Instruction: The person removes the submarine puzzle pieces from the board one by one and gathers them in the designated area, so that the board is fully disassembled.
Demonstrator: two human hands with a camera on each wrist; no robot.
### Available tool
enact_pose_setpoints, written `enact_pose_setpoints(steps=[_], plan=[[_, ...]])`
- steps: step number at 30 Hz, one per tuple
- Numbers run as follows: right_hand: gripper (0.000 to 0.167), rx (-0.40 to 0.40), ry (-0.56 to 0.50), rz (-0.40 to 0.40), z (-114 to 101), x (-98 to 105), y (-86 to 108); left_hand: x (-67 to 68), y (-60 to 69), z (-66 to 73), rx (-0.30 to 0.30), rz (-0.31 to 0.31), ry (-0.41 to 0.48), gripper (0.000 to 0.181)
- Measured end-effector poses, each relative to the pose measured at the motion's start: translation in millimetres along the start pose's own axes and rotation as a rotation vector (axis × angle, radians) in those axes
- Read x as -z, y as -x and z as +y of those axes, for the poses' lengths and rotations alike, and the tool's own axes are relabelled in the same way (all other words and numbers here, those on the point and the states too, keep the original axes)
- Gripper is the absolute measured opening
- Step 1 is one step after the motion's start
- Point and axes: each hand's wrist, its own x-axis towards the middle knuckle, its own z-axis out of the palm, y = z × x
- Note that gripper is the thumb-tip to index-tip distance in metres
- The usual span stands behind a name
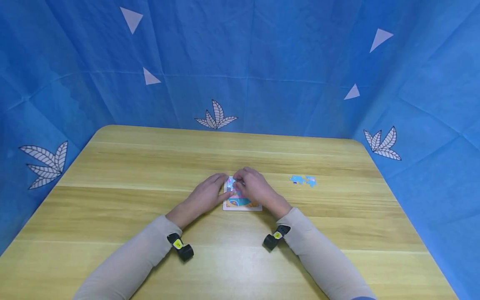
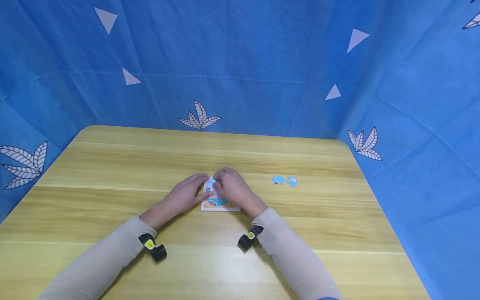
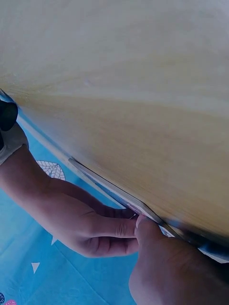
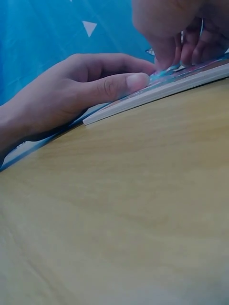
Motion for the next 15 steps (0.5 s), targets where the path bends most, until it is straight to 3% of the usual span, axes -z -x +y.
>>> enact_pose_setpoints(steps=[9, 15], plan=[[0.010, -0.089, -0.123, 0.038, 2.5, -3.2, -2.6, -2.3, -0.1, -0.8, -0.017, 0.011, -0.002, 0.062], [0.006, -0.107, -0.233, 0.084, 6.6, -3.3, -4.6, -1.1, -0.5, -1.0, -0.011, 0.005, 0.000, 0.064]])
